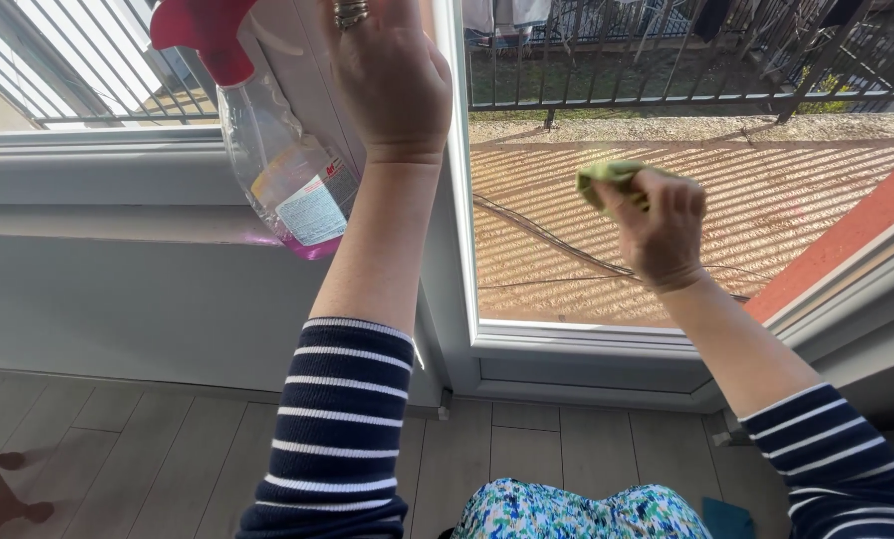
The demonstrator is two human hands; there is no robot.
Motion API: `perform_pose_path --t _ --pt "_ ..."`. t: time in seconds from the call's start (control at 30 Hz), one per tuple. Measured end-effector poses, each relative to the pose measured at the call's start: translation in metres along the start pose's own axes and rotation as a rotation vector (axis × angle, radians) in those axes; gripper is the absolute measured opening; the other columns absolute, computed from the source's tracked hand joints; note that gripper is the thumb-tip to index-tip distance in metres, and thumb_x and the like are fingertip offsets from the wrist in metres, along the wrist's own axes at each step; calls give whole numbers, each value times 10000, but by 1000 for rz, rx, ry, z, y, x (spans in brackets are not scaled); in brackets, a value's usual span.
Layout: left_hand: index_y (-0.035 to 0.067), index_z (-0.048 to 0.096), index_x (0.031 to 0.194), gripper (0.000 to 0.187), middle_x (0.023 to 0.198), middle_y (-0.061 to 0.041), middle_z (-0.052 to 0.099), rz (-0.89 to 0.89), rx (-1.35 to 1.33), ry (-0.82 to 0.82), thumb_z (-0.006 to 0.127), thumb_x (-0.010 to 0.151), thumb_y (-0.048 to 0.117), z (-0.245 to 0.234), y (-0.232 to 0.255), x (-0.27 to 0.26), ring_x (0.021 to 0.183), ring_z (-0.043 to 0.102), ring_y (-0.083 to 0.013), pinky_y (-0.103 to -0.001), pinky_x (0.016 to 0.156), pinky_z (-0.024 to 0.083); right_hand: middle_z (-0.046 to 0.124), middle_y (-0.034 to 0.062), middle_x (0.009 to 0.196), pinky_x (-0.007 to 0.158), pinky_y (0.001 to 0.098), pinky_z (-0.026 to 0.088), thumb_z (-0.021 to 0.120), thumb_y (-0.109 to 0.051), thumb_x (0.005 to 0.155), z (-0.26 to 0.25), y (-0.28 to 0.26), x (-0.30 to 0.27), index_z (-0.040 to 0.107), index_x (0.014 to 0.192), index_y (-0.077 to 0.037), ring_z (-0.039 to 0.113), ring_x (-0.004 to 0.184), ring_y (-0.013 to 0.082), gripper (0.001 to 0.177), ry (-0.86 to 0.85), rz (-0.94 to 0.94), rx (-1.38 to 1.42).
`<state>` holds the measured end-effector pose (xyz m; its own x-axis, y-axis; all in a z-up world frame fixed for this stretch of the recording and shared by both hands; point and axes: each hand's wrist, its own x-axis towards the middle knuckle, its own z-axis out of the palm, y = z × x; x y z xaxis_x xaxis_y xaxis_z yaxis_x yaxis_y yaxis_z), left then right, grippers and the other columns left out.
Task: Wiping the glass pane of a balcony door using a cleaning cloth.
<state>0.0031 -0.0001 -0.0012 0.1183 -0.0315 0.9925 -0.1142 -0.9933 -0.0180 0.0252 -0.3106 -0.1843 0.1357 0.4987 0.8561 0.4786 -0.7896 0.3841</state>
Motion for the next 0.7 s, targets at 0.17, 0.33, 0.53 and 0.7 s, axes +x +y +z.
perform_pose_path --t 0.17,0.33,0.53,0.7 --pt "15 574 1352 596 1333 -219 666 -21 -38 13 502 770 -91 -1 0 2 1269 583 -453 -507 1226 364 508 136 1147 872 431 442 602 -39 1078 -11 18 60 588 1487 -182 458 1005 301 433 310 259 63" --pt "24 563 1377 606 1373 -221 633 -43 -40 4 505 788 -105 -4 0 1 1303 585 -449 -483 1239 358 557 48 1170 847 378 431 779 -320 1041 47 -26 14 600 1434 -303 485 992 242 432 239 212 -31" --pt "50 555 1348 551 1179 -217 667 -43 -5 7 515 816 -89 -2 -2 -2 1110 599 -444 -489 1225 364 470 -39 1178 886 319 387 746 -291 992 67 -73 -65 642 1382 -364 428 1009 187 410 -12 -24 14" --pt "66 548 1382 575 1357 -179 628 -65 -26 21 526 829 -92 -8 1 2 1292 552 -427 -476 1197 481 457 -28 1152 837 334 345 498 -150 1052 56 -65 -124 609 1435 -329 426 934 178 437 -251 -282 70"
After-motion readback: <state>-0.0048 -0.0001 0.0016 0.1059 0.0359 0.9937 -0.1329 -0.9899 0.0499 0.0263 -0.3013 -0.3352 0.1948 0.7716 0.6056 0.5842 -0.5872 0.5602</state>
